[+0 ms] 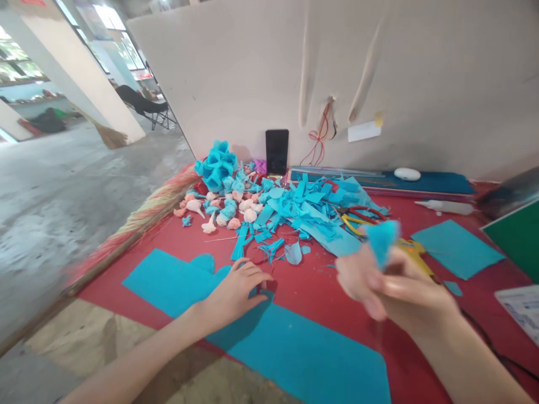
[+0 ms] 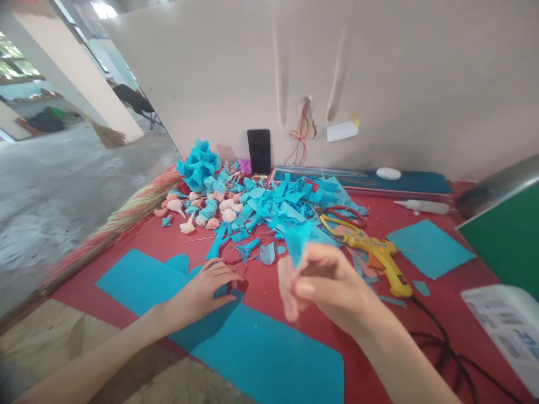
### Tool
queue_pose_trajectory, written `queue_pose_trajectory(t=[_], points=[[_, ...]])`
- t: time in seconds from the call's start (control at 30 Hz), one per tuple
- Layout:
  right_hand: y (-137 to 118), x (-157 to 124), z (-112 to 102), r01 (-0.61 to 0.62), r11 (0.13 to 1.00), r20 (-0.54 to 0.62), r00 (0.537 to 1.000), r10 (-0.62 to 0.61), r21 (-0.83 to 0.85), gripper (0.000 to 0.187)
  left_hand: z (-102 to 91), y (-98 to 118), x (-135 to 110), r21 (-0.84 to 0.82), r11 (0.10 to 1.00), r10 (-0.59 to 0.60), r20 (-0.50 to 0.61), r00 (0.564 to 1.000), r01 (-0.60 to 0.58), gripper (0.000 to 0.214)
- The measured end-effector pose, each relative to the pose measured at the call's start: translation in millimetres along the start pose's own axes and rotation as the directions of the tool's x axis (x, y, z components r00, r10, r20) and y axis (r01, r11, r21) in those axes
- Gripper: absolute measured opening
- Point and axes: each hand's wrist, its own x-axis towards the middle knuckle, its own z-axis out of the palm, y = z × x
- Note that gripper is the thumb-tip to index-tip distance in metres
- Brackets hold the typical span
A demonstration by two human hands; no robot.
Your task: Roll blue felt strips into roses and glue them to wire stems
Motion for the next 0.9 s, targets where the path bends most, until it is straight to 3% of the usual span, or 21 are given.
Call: queue_pose_trajectory(t=[0.17,0.37,0.47,0.67,0.77,0.9], points=[[27.6,21.0,8.9,-0.154,0.942,0.042,0.988,0.148,0.297,0.027,-5.0,0.1,7.0,-0.017,0.998,0.062,0.068,0.996,-0.061,0.018],[21.0,19.2,-2.6,-0.181,0.904,-0.010,0.980,0.200,0.387,0.020,-12.0,1.8,9.4,-0.042,0.999,0.024,0.028,0.999,-0.023,0.011],[16.5,20.1,-6.2,-0.178,0.912,-0.037,0.978,0.206,0.369,0.020,-9.4,0.2,12.5,-0.028,0.999,-0.027,0.022,0.999,0.027,0.023],[15.5,16.1,0.0,-0.137,0.956,-0.159,0.970,0.182,0.261,0.018,-10.4,4.2,17.2,-0.047,0.999,0.005,0.122,0.993,0.001,0.014],[10.2,13.9,1.8,-0.110,0.985,-0.250,0.958,0.140,0.129,0.016,-22.0,12.3,19.4,-0.094,0.995,0.033,0.117,0.993,-0.022,0.009],[-5.9,11.8,2.2,-0.039,0.998,-0.340,0.940,0.021,-0.045,0.016,-47.1,27.8,25.8,-0.153,0.986,0.083,0.092,0.992,-0.068,0.019]])
